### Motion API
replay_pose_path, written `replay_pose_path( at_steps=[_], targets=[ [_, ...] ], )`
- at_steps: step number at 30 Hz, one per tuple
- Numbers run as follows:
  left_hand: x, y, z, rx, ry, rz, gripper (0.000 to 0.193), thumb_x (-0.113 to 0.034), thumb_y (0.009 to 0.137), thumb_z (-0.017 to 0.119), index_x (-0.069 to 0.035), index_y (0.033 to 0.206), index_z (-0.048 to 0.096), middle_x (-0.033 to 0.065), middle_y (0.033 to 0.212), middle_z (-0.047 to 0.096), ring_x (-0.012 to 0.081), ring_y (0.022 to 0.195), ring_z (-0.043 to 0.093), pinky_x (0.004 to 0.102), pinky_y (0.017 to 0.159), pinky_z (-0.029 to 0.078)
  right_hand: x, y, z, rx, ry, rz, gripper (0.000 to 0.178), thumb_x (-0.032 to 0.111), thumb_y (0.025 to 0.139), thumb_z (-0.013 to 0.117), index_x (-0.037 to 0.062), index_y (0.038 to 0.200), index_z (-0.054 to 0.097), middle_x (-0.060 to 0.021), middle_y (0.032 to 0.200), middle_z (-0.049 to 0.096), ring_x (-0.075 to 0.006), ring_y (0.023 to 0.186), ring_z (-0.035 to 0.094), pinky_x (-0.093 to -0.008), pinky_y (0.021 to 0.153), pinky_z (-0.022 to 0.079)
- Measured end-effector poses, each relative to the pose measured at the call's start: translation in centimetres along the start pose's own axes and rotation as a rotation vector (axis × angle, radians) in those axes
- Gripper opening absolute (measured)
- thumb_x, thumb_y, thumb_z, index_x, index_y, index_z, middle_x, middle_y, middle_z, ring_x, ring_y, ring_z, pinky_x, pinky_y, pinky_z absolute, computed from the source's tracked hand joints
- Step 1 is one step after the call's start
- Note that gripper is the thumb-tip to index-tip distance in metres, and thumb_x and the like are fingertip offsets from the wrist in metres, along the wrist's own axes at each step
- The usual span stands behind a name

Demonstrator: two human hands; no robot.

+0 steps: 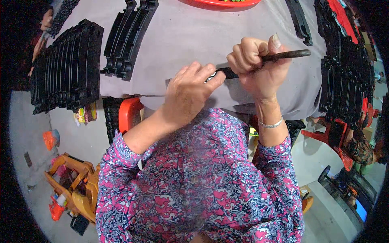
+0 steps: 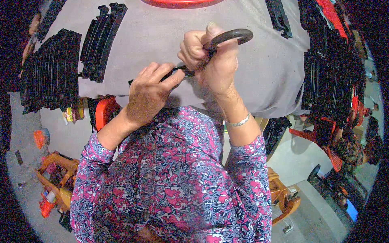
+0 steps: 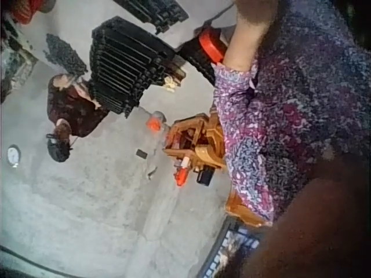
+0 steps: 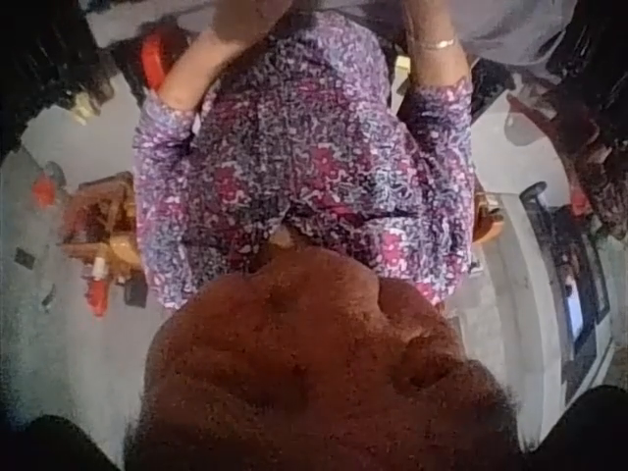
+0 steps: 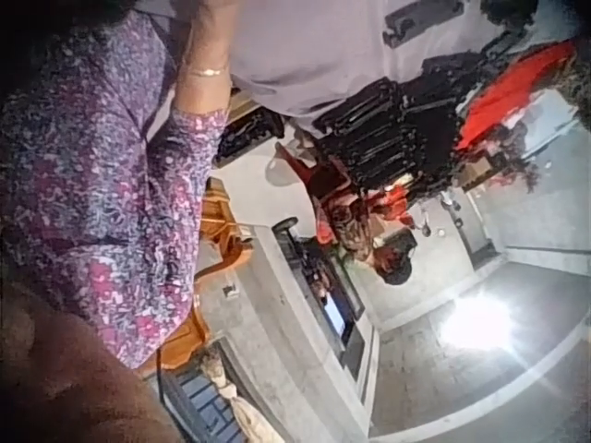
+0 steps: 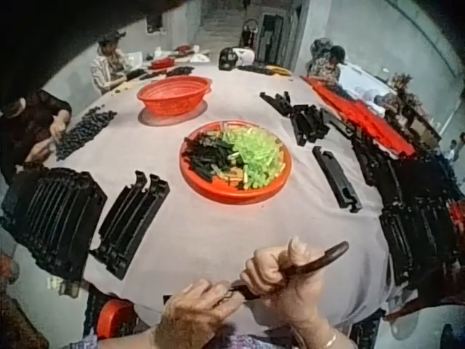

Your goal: The person assembles levels by inserting vials into small plastic casings, pressing the parts into place with a metal tool, and fitting the casings onto plastic frames.

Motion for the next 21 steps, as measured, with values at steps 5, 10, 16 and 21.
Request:
replay_pose_path(
  at_steps=[5,10,16,21],
  targets=[
    [0.1,0.0,0.1,-0.018,0.008,0.006,0.028,-0.013,0.079,0.056,-0.008,0.104,0.067,0.0059,0.098,0.06,0.0239,0.087,0.058,0.0357,0.076,0.05,-0.2,-0.1,0.3,-0.006,-0.037,-0.011,0.058,0.06,0.095,0.035,0.0143,0.059,0.029,0.0049,0.054,0.023,-0.0093,0.049,0.018,-0.031,0.047,0.015],
    [0.2,0.1,0.1,-0.015,0.012,0.005,0.028,-0.013,0.079,0.057,-0.009,0.104,0.067,0.0048,0.098,0.06,0.023,0.088,0.059,0.0354,0.076,0.051,-0.7,-0.2,-0.3,-0.011,0.095,-0.042,0.059,0.062,0.094,0.035,0.0146,0.059,0.028,0.0051,0.054,0.023,-0.0089,0.049,0.018,-0.0302,0.047,0.015],
    [0.0,-0.1,0.4,-0.01,0.022,-0.01,0.028,-0.014,0.079,0.057,-0.014,0.107,0.065,0.0029,0.099,0.059,0.0226,0.088,0.058,0.035,0.073,0.05,0.1,-0.5,-0.6,0.001,0.03,-0.055,0.059,0.061,0.095,0.034,0.0144,0.06,0.029,0.005,0.054,0.024,-0.0087,0.049,0.018,-0.03,0.047,0.016],
    [0.4,-0.5,0.8,-0.047,0.038,0.011,0.032,-0.014,0.08,0.058,-0.016,0.111,0.062,0.0017,0.098,0.059,0.0223,0.087,0.058,0.0355,0.073,0.049,0.3,-0.3,-0.3,0.021,-0.051,-0.016,0.06,0.063,0.094,0.036,0.0142,0.059,0.029,0.0052,0.054,0.025,-0.0088,0.05,0.019,-0.0303,0.047,0.017]
  ],
)
Point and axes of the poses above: each hand's wrist, its own y-axis towards the middle knuckle, its own z-axis out of the palm, x = y × z, the point moved 1 cm from there along y, towards the middle knuckle
